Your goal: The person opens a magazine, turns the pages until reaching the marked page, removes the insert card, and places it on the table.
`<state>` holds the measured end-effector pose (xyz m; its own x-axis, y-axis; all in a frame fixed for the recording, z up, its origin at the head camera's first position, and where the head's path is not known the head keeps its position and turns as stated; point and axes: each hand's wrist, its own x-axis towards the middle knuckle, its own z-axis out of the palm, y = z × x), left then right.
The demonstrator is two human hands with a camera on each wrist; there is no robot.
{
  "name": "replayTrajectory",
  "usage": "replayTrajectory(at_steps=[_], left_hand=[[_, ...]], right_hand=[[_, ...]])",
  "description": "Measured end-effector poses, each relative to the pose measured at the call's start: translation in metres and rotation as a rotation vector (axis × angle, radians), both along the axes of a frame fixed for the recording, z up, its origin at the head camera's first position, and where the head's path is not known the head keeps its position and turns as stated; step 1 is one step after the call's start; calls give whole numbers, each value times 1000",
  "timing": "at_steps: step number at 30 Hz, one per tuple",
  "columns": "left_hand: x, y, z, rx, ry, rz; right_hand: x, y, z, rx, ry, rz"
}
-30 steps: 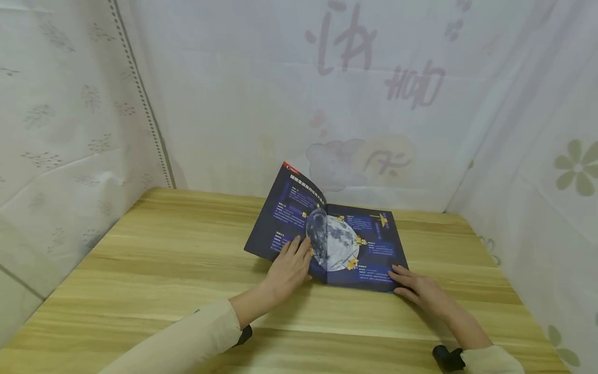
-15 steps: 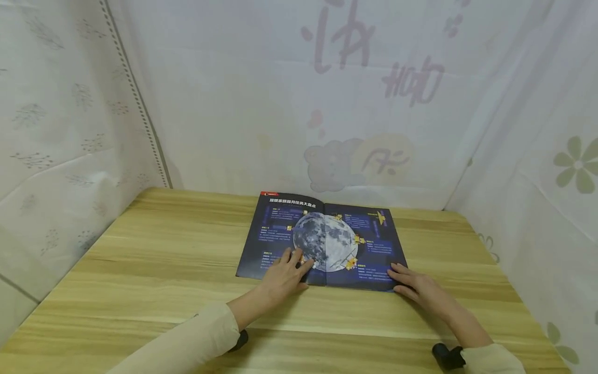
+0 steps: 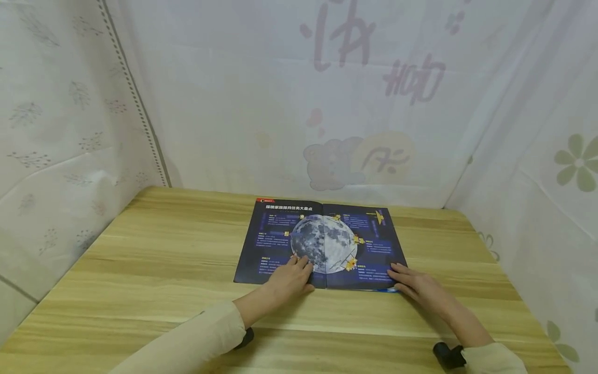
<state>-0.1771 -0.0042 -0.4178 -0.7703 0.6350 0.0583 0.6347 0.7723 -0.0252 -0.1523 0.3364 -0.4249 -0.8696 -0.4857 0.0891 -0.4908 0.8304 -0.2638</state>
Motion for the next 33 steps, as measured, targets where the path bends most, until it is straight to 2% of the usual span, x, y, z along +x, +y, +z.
replayTrajectory(at_steps=[4, 9, 12, 15, 18, 22, 27, 31, 33], left_hand=[[0, 4, 2, -38, 43, 2], [-1, 8, 5, -70, 50, 5], [-3, 9, 5, -26, 30, -7], [-6, 12, 4, 34, -6, -45], [-8, 15, 2, 52, -27, -74], [-9, 20, 1, 20, -6, -65], [-8, 26, 2, -28, 60, -30], [-7, 31, 3, -49, 112, -1], [-6, 33, 4, -57, 113, 0]], right_hand=[[0, -1, 1, 55, 44, 17], [1, -1, 5, 99, 88, 40], [2, 0, 7, 116, 85, 45], [4, 0, 8, 140, 81, 60], [6, 0, 9, 166, 95, 91], [8, -2, 10, 192, 123, 113], [11, -3, 9, 231, 156, 72], [12, -2, 5, 245, 226, 50], [13, -1, 3, 241, 266, 47]])
